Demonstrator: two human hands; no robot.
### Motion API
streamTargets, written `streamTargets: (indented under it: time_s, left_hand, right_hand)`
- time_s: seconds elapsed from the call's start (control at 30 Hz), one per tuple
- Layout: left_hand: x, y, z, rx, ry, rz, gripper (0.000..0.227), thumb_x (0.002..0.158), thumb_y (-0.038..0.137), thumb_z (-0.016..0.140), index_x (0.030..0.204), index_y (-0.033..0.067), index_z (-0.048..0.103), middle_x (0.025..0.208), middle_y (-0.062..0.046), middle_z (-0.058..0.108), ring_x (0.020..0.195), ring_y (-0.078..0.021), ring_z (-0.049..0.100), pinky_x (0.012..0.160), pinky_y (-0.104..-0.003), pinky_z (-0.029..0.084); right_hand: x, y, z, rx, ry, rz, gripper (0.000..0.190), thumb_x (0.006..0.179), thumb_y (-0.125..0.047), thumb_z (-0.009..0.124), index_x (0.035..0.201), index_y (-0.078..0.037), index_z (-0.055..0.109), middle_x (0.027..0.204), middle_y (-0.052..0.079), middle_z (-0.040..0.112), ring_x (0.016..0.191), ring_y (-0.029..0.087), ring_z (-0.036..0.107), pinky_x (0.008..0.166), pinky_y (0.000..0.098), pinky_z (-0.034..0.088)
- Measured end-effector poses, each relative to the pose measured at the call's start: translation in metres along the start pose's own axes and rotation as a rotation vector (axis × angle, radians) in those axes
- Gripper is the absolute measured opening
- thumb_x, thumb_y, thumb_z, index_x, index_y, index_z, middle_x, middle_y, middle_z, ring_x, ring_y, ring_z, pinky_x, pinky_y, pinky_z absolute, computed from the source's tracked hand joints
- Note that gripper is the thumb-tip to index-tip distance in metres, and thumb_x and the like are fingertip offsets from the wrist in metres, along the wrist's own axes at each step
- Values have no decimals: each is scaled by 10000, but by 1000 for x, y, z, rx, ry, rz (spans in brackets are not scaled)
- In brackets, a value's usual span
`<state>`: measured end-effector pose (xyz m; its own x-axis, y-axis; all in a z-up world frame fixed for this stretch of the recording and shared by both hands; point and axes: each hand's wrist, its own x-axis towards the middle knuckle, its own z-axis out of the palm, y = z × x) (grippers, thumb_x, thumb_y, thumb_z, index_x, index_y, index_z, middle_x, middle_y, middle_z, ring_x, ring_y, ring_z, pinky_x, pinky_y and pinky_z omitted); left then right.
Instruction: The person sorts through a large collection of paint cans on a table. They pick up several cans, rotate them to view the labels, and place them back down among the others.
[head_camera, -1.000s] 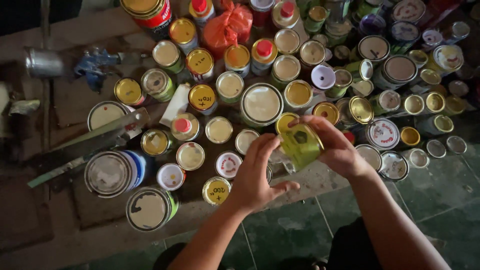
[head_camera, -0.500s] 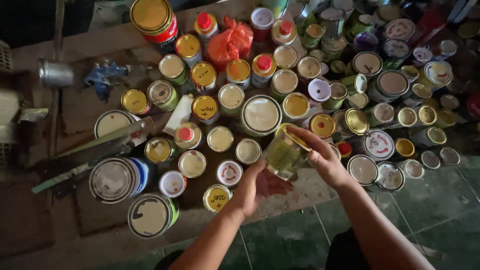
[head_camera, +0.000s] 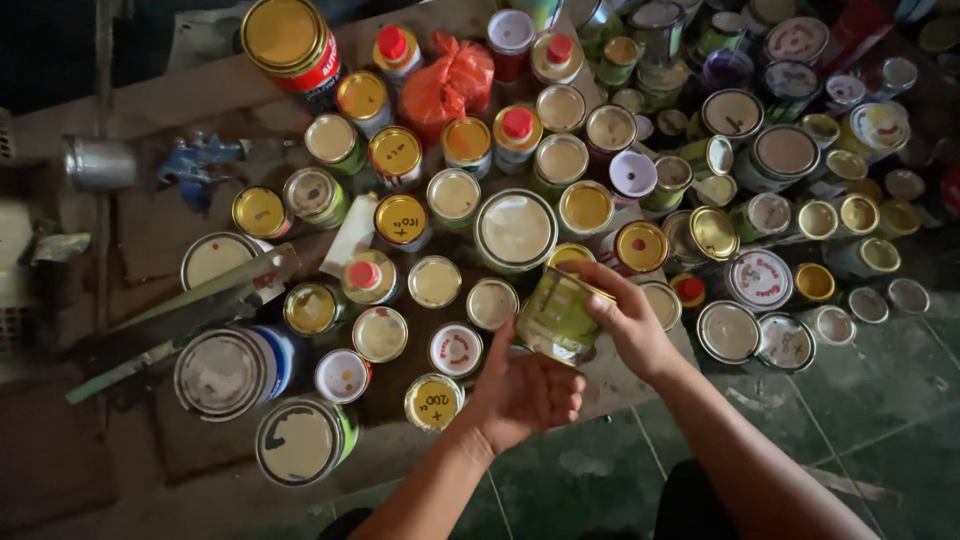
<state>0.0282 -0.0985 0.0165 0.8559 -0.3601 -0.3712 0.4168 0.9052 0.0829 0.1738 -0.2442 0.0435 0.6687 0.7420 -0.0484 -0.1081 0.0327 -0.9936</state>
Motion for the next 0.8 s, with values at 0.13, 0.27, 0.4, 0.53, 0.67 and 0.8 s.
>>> streamTargets:
  time_s: [0.13, 0.27, 0.4, 0.53, 0.67, 0.8]
  left_hand:
    - [2, 3, 7, 77, 122, -62, 913, 967, 852, 322, 1051, 15, 677, 762, -134, 667, 617, -234, 634, 591, -335, 493]
    - [4, 3, 8, 86, 54, -94, 934, 944, 875, 311, 1110, 29, 671, 731, -99, 654, 599, -209, 610, 587, -319, 481]
    - [2, 3, 14, 31, 65, -60, 875, 985, 801, 378, 1118, -17, 660, 728, -97, 659, 600, -174, 622, 551, -298, 513]
    - [2, 2, 10, 22, 73, -76, 911, 968, 825, 389, 1098, -28, 681, 719, -110, 678, 607, -172, 637, 578, -292, 532]
    - [5, 0, 5, 57, 133, -81, 941, 956, 850, 360, 1070, -29, 678, 697, -109, 639, 565, -180, 595, 542, -294, 493]
    - [7, -3, -4, 18, 78, -118, 924, 937, 837, 410, 1060, -34, 692, 721, -108, 660, 563, -205, 624, 567, -301, 502]
  right_hand:
    - [-2, -8, 7, -63, 66, 29, 642, 885, -404, 613, 1396, -16, 574, 1261, 133, 685, 1044, 211, 622, 874, 337, 513]
    - [-7, -13, 11, -57, 84, 54, 603, 907, -344, 616, 1408, -12, 560, 1364, 116, 662, 1119, 195, 615, 937, 329, 496]
    - [-8, -30, 17, -139, 79, 89, 608, 919, -370, 586, 1401, 0, 564, 1343, 118, 663, 1083, 193, 637, 902, 337, 523]
    - [-9, -32, 17, -193, 76, 83, 606, 927, -390, 573, 1387, 6, 577, 1334, 113, 664, 1112, 200, 648, 939, 345, 526]
    - [-8, -27, 15, -175, 92, 104, 593, 921, -366, 589, 1388, 0, 585, 1318, 114, 676, 1082, 185, 644, 912, 329, 531]
    - [-10, -27, 13, -188, 78, 84, 547, 943, -328, 575, 1373, 10, 600, 1278, 106, 685, 1051, 168, 630, 905, 317, 520]
